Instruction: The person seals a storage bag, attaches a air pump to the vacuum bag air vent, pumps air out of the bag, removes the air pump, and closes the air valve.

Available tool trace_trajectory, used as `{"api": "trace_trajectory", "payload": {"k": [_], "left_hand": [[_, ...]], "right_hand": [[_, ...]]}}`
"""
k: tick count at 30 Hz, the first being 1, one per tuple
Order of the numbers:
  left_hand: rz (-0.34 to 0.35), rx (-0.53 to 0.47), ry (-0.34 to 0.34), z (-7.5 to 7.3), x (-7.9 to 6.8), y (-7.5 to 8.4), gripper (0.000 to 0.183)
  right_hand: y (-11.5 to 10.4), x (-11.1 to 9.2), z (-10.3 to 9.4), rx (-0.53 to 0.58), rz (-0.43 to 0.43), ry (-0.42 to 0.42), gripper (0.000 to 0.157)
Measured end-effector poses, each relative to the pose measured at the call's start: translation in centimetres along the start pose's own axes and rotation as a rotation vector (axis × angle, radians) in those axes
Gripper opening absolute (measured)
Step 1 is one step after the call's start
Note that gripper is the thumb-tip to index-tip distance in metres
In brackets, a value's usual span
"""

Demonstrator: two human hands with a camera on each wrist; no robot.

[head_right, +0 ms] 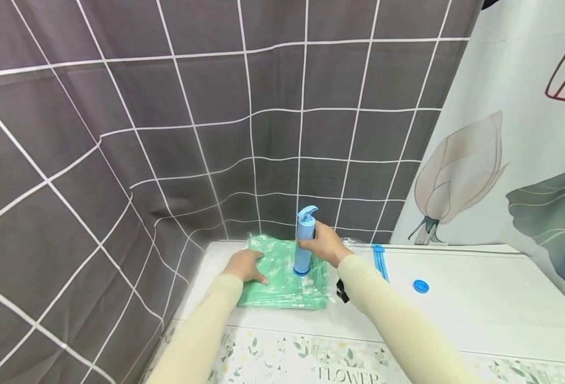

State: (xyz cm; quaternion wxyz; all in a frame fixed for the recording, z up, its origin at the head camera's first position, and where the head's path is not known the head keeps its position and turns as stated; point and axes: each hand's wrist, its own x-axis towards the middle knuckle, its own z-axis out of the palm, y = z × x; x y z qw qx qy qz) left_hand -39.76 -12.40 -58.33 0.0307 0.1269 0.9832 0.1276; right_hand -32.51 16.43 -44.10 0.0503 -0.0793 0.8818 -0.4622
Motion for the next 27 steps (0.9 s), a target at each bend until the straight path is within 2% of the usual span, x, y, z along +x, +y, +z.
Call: {"api": "trace_trajectory", "payload": {"k": [4,7,9,15,18,22,27], "left_hand": [[-0.012,0.004,0.003,0.3,0.2,0.7,0.105],[-0.012,0.023,-0.002,0.6,-0.1,1.2,0.103],[-0.008,0.048,0.0,0.8,-0.4,1.5,0.101],[0.003,0.077,0.033,1.1,-0.7,1.9,0.096],[0.006,0.077,0.023,1.3,-0.3,1.7,0.096],[0.014,0.11,0.028,1.3,0.2,1.3,0.096],[0.003,0.125,0.039,0.9,0.7,1.0,0.098]], "right_hand": [[0.5,0.6,-0.9,0.098,0.018,-0.087,0.085],[0.8,0.6,-1.1,0.129,0.025,-0.098,0.092],[1.0,0.4,-0.9,0.099,0.017,-0.053,0.091],[0.5,-0.3,0.1,-0.108,-0.046,0.206,0.077],[0.0,-0.5,0.2,-0.164,-0.053,0.241,0.074],[-0.5,-0.4,-0.4,-0.169,-0.049,0.203,0.074],[-0.6,0.1,-1.4,-0.091,-0.104,0.057,0.063]]}}
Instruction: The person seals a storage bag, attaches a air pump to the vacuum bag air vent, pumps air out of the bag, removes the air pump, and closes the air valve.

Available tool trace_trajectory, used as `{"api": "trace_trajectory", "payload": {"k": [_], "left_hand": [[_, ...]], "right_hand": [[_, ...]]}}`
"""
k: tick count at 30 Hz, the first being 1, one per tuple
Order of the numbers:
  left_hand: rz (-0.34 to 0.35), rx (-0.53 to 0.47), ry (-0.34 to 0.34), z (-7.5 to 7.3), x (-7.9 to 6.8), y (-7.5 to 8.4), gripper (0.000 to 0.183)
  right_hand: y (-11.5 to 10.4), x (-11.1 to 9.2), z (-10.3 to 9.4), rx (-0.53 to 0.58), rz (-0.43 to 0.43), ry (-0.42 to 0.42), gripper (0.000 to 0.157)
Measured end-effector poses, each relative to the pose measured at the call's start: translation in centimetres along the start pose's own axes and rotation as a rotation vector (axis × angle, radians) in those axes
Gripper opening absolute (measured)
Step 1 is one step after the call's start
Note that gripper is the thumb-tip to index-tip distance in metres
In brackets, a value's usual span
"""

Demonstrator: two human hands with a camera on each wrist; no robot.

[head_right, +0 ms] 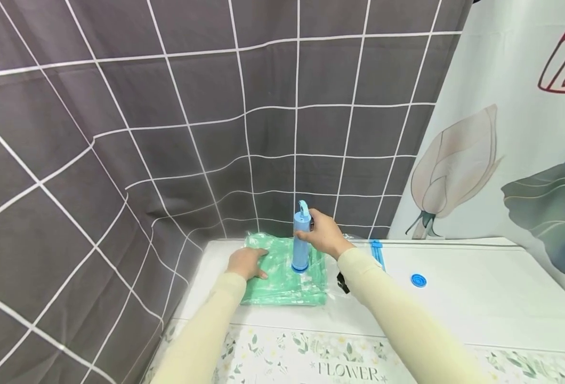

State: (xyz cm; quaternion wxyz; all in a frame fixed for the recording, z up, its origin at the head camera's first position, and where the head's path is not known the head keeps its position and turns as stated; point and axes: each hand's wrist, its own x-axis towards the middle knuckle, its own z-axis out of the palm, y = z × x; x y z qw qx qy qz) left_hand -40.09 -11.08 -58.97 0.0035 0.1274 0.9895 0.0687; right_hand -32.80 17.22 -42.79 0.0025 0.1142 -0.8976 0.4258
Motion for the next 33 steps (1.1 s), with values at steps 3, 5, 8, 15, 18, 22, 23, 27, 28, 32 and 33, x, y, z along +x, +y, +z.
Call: {"api": "trace_trajectory", "payload": {"k": [3,5,8,15,18,22,23,27,28,32,33], "left_hand": [[-0.013,-0.015,-0.002,-0.1,0.0,-0.1,0.099],[-0.02,-0.016,0.0,-0.1,-0.1,-0.1,0.099],[-0.028,0.003,0.002,-0.1,-0.2,0.2,0.099],[-0.018,-0.019,-0.013,-0.1,0.1,0.9,0.097],[-0.022,-0.033,-0.011,-0.8,-0.3,1.3,0.096],[-0.03,-0.034,-0.011,-2.7,-0.9,1.8,0.092],[-0.03,-0.029,-0.005,-2.6,-0.8,1.6,0.092],[-0.034,-0.028,-0.012,-2.1,-0.3,1.2,0.093],[-0.029,-0.02,-0.006,-1.5,0.0,1.0,0.094],[-0.019,-0.014,-0.019,-0.5,0.8,0.6,0.098],[-0.018,-0.014,-0.02,-0.3,0.9,0.6,0.098]], "right_hand": [[0.2,0.5,-0.1,0.143,-0.019,-0.108,0.07],[0.5,0.7,0.0,0.248,-0.009,-0.153,0.081],[1.0,0.5,0.7,0.264,0.051,-0.135,0.098],[1.4,-0.4,1.8,0.06,0.1,0.064,0.091],[1.6,-0.2,1.6,0.151,0.074,0.037,0.085],[1.9,0.3,1.5,0.329,0.038,-0.051,0.081],[1.8,0.4,1.6,0.347,0.037,-0.066,0.08],[1.4,0.2,1.8,0.242,0.069,-0.048,0.081],[1.2,0.1,1.8,0.195,0.076,-0.026,0.081],[0.8,-0.1,1.8,0.044,0.082,0.056,0.075],[0.7,-0.2,1.7,0.032,0.08,0.066,0.074]]}}
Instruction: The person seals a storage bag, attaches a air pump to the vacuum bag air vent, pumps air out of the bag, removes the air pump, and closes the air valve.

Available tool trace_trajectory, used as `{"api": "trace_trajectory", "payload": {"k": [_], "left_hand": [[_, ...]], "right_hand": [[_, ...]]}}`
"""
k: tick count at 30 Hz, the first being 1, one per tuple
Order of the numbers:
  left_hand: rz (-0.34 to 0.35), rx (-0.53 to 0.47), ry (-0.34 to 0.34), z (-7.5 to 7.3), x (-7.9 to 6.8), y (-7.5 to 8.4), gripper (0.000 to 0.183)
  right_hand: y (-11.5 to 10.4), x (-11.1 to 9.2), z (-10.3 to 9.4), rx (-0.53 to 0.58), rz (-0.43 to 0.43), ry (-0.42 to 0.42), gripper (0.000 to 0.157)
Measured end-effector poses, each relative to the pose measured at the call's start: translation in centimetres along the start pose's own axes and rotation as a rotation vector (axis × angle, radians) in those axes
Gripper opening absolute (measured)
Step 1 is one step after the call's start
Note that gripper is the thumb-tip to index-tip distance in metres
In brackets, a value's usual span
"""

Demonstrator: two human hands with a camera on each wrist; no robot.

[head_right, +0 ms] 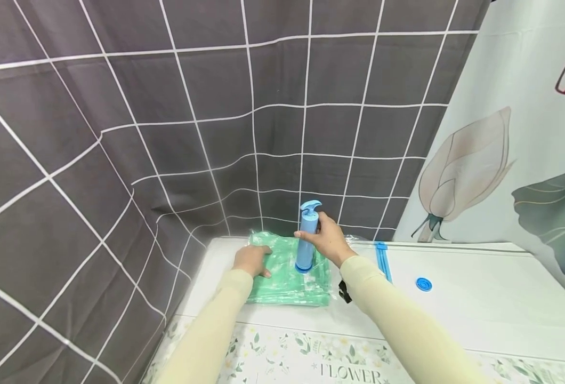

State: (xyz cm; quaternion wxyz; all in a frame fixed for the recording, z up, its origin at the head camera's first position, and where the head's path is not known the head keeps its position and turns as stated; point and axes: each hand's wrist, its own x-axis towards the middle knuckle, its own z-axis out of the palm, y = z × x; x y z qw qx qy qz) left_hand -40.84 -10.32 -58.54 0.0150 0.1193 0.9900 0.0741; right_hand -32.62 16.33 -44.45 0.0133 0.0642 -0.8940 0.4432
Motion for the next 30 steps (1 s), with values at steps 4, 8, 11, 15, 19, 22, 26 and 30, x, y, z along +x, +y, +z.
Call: {"api": "trace_trajectory", "payload": {"k": [4,8,11,15,19,22,26,30], "left_hand": [[0.002,-0.023,-0.002,0.3,0.3,0.0,0.099],[0.006,-0.007,0.019,0.3,0.5,-0.1,0.098],[-0.015,0.004,0.01,0.3,0.4,-0.2,0.098],[-0.026,-0.016,-0.001,0.1,0.1,-0.3,0.098],[-0.01,-0.031,0.004,0.0,-0.2,0.0,0.096],[-0.009,-0.022,0.001,-0.1,-0.2,0.1,0.097],[-0.018,-0.019,-0.001,-0.2,0.0,0.2,0.098],[-0.024,-0.037,-0.021,-0.3,-0.1,0.5,0.098]], "right_hand": [[0.0,-0.1,-0.1,0.077,-0.01,-0.015,0.071],[0.0,-0.1,0.0,0.199,-0.022,-0.059,0.076],[-0.1,-0.1,0.4,0.165,-0.013,-0.072,0.084],[-0.2,-0.1,0.6,0.051,0.006,-0.037,0.086],[-0.2,-0.2,0.3,0.024,0.009,-0.017,0.071],[-0.1,-0.2,0.0,0.059,0.007,-0.03,0.069],[-0.3,-0.1,-0.3,0.121,0.012,-0.054,0.089],[-0.7,-0.2,-0.5,0.11,0.018,-0.018,0.098]]}}
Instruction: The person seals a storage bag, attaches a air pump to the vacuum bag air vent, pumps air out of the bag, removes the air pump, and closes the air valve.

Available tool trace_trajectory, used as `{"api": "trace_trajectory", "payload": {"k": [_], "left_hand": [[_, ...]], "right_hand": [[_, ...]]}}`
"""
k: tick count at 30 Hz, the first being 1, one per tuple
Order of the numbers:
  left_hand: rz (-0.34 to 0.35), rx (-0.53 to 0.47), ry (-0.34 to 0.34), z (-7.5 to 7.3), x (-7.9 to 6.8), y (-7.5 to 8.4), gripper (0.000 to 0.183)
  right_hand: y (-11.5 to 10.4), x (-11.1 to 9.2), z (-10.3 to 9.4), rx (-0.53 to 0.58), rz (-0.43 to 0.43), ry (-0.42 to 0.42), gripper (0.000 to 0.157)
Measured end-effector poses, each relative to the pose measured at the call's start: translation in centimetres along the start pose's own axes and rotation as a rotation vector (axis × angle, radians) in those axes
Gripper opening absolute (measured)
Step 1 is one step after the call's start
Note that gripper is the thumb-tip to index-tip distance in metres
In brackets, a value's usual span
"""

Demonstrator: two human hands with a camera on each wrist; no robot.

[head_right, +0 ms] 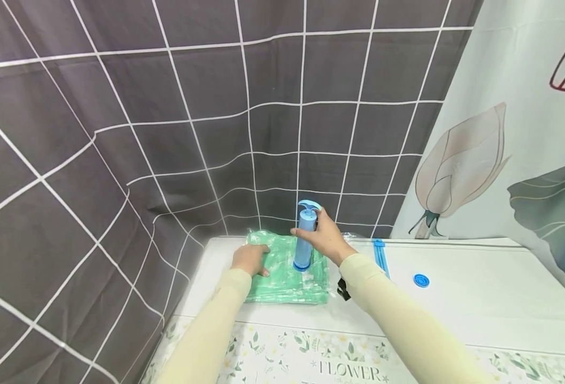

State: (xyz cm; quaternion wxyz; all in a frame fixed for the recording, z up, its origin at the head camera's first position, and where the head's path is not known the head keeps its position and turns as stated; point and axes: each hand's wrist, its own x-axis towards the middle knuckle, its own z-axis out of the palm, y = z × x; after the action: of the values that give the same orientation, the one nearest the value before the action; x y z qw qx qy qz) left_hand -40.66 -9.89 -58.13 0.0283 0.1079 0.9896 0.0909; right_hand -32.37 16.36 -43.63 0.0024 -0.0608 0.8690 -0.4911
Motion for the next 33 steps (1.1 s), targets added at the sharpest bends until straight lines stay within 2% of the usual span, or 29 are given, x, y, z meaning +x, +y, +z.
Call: {"api": "trace_trajectory", "payload": {"k": [4,7,11,17,24,28,31,33], "left_hand": [[0.009,-0.002,-0.004,-0.1,-0.2,0.0,0.098],[0.019,0.0,0.006,0.3,-0.2,-0.1,0.098],[0.029,0.019,0.01,0.6,0.3,-0.3,0.1],[0.016,0.039,0.006,0.5,0.6,-0.3,0.102],[0.014,0.02,-0.002,0.4,0.2,-0.2,0.1],[-0.006,0.02,-0.007,0.3,0.0,-0.1,0.099],[-0.007,0.024,0.001,0.3,0.1,0.0,0.099],[-0.001,0.028,0.014,0.3,0.2,0.0,0.098]], "right_hand": [[-0.5,-0.1,0.1,-0.067,-0.022,0.09,0.086],[-0.5,-0.1,0.1,-0.106,-0.009,0.114,0.081],[-0.8,0.2,-0.2,-0.122,-0.003,0.091,0.083],[-1.2,0.7,-0.3,-0.145,-0.032,0.036,0.07],[-0.7,0.8,-0.3,-0.168,0.028,0.043,0.09],[-0.8,0.4,-0.4,-0.209,0.004,0.058,0.079],[-1.1,0.2,-0.7,-0.171,-0.005,0.057,0.068],[-1.2,0.1,-0.7,-0.131,-0.006,0.047,0.073]]}}
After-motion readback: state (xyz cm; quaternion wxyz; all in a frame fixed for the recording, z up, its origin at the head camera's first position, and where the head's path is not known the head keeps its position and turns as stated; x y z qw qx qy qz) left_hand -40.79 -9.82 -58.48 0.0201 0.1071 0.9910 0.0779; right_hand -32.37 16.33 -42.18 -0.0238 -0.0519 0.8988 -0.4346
